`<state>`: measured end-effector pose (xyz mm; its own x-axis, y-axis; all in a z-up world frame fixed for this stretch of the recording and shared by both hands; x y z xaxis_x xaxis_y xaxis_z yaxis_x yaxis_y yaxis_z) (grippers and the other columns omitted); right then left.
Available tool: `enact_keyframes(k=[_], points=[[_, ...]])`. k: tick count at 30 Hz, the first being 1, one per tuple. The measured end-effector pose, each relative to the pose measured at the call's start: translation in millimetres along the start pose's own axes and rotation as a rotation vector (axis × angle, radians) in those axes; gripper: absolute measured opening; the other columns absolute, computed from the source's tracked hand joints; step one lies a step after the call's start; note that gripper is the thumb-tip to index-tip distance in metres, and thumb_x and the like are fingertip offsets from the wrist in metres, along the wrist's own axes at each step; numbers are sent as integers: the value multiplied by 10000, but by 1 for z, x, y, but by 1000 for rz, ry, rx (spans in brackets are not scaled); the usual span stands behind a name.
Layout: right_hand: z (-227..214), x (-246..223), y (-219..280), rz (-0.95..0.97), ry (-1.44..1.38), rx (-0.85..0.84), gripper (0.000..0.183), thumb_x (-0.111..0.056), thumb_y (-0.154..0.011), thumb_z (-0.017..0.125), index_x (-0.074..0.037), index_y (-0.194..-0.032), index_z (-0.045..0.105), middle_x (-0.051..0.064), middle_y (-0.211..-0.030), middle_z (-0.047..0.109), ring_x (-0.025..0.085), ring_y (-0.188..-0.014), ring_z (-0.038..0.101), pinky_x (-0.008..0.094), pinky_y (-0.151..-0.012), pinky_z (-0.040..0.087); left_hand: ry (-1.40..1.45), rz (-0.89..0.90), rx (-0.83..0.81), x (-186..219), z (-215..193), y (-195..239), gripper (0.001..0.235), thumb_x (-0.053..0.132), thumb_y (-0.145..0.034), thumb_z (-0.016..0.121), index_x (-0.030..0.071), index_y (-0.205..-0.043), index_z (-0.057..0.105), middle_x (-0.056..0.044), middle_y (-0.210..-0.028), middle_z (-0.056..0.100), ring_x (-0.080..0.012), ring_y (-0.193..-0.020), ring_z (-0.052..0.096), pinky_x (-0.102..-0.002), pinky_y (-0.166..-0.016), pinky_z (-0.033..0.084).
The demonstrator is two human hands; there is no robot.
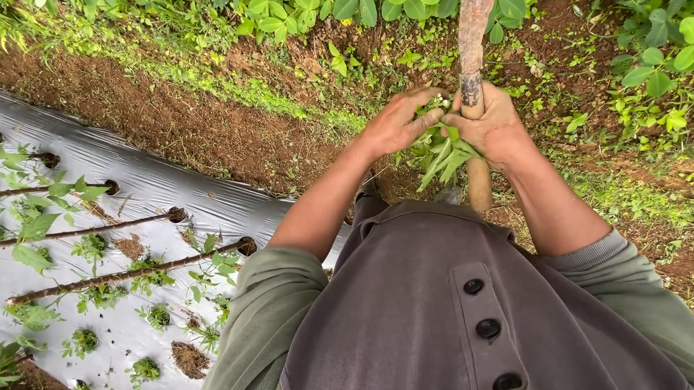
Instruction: Using a sickle to clear weeds growing along the edge of a cultivated field row covered in plastic mulch.
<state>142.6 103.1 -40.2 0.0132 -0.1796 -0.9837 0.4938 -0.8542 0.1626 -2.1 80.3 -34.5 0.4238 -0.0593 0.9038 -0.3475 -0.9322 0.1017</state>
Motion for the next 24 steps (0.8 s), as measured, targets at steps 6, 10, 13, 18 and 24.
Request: enact_keyframes(k=[6, 10, 13, 18, 24], points=[[-12, 12, -14, -62, 56, -41, 238, 24, -845, 846, -14, -962, 642, 101, -832, 649, 152, -781, 613, 285, -733, 460, 102, -41, -126, 3, -1, 9, 679, 479, -1074, 450, -74, -1468, 436, -394, -1491, 395, -524, -1296, 549, -683, -1162, 328], [-16, 41, -25, -255, 124, -82, 225, 21, -873, 850, 24, -980, 651, 180, -866, 636, 227, -882, 625, 384, -825, 461, 146, -126, -156, -3, 4, 10, 859, 409, -932, 791, -80, -1502, 375, -401, -1551, 292, -577, -1450, 282, -664, -1216, 225], [-12, 41, -23, -342, 158, -14, 193, 23, -938, 805, 43, -1009, 626, 238, -906, 635, 306, -924, 655, 436, -842, 475, 225, -133, -124, -24, 8, 13, 872, 360, -926, 824, -47, -1529, 345, -389, -1569, 268, -578, -1462, 252, -667, -1217, 219], [6, 24, -7, -435, 108, 92, 126, 78, -1001, 670, 75, -1022, 546, 320, -1099, 668, 437, -1104, 679, 547, -939, 525, 398, -141, -51, -61, 21, 5, 1079, 753, -865, 688, 13, -1558, 319, -392, -1563, 260, -466, -1189, 647, -385, -960, 622], [12, 26, -4, -492, -82, 108, 325, -173, -979, 796, 37, -1035, 555, 187, -874, 638, 175, -793, 628, 332, -660, 506, 497, -226, 47, -11, 17, 5, 804, 207, -879, 889, 16, -1442, 348, -410, -1431, 370, -550, -1201, 595, -634, -1109, 465]])
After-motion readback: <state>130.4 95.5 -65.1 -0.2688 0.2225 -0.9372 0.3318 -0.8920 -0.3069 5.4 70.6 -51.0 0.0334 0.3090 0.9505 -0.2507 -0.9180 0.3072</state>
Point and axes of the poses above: each hand's wrist, its own y-axis away from the middle knuckle, its own z-axis out of the palm, x = y × z, the point moved 7 cm from there along -y, towards the middle knuckle
